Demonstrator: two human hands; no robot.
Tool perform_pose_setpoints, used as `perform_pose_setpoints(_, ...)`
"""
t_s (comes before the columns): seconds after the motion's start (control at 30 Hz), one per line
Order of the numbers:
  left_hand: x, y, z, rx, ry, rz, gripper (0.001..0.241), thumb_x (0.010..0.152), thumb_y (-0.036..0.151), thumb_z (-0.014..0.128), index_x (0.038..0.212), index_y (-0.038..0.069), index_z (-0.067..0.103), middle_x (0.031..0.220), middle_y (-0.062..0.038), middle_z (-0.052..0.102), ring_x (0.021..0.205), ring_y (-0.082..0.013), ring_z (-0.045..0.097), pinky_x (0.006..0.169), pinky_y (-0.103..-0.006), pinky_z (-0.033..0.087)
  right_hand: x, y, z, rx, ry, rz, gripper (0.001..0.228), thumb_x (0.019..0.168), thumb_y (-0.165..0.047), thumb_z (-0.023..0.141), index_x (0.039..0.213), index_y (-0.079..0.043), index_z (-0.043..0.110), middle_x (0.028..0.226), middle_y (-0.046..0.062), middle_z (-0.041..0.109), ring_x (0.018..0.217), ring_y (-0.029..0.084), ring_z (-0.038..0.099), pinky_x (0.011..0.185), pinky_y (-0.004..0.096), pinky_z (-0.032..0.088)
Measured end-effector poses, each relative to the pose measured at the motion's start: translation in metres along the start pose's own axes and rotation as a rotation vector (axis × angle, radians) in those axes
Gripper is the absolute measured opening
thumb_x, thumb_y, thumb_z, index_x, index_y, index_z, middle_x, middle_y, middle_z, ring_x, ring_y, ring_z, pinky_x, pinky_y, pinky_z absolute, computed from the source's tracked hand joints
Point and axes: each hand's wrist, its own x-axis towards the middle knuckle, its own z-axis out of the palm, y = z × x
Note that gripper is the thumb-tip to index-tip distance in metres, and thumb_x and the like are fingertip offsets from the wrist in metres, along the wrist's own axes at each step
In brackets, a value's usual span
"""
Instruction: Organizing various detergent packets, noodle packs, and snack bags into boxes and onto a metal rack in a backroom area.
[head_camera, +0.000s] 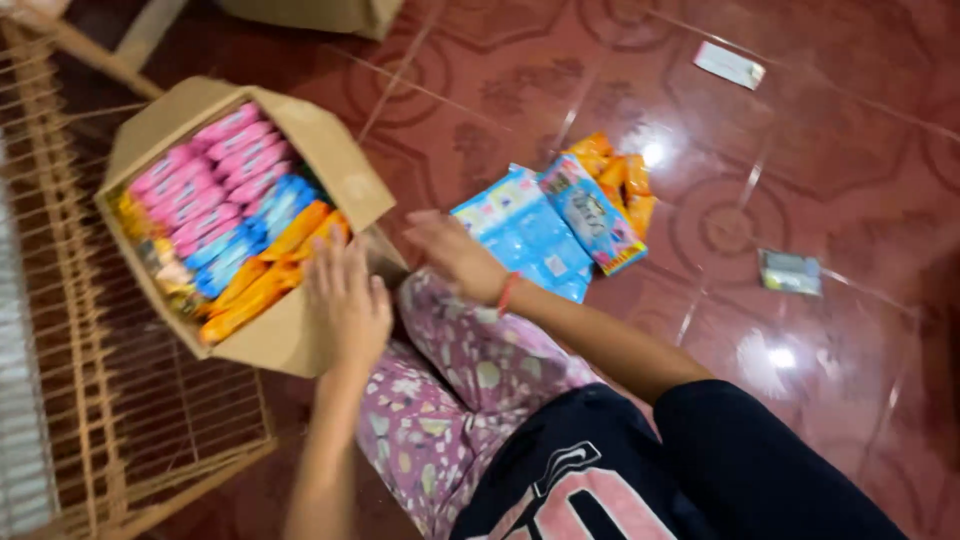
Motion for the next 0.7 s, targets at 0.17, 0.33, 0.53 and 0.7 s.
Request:
perform_pose_setpoints(0.17, 0.013, 0.076, 0.043, -0.337, 0.008, 0.144, 0.062, 0.087, -0.002, 0.059, 0.147, 0.006, 0.048, 0.162, -0.022, 0.036, 0.153, -0.0468, 0.030, 0.125, -0.0563, 0.027, -0.171, 0.169, -0.041, -0.479, 0.274, 0.627, 0.073, 0.086, -0.012, 0.062, 0.155, 0.000, 0.038, 0.160, 0.029, 0.034, 0.148, 0.047, 0.032, 0.124, 0.052, 0.026)
perform_pose_setpoints(0.33, 0.015, 0.119, 0.081, -0.604, -0.106, 0.155, 0.061, 0.087, -0.008, 0.055, 0.146, 0.003, 0.047, 0.161, -0.025, 0.036, 0.150, -0.0467, 0.034, 0.121, -0.0511, 0.034, -0.242, 0.174, -0.106, -0.532, 0.283, 1.299, 0.095, 0.078, -0.044, 0.078, 0.154, -0.007, 0.034, 0.154, 0.025, 0.039, 0.143, 0.042, 0.034, 0.112, 0.065, 0.027)
perform_pose_setpoints(0.53, 0.008, 0.120, 0.119, -0.726, -0.237, 0.089, 0.058, 0.086, -0.009, 0.054, 0.143, 0.002, 0.049, 0.152, -0.025, 0.044, 0.141, -0.0454, 0.042, 0.115, -0.0475, 0.039, -0.273, 0.208, -0.089, -0.514, -0.067, 1.367, 0.087, 0.071, -0.068, 0.082, 0.133, -0.011, 0.061, 0.131, 0.027, 0.065, 0.123, 0.045, 0.061, 0.103, 0.053, 0.050)
perform_pose_setpoints(0.7, 0.000, 0.109, 0.130, -0.793, -0.305, 0.053, 0.053, 0.087, -0.008, 0.052, 0.139, 0.001, 0.051, 0.140, -0.024, 0.053, 0.132, -0.0431, 0.052, 0.110, -0.0443, 0.043, -0.232, 0.172, -0.071, -0.346, 0.183, 1.204, 0.073, 0.076, -0.041, 0.073, 0.138, -0.013, 0.048, 0.104, 0.027, 0.072, 0.092, 0.045, 0.070, 0.078, 0.055, 0.055)
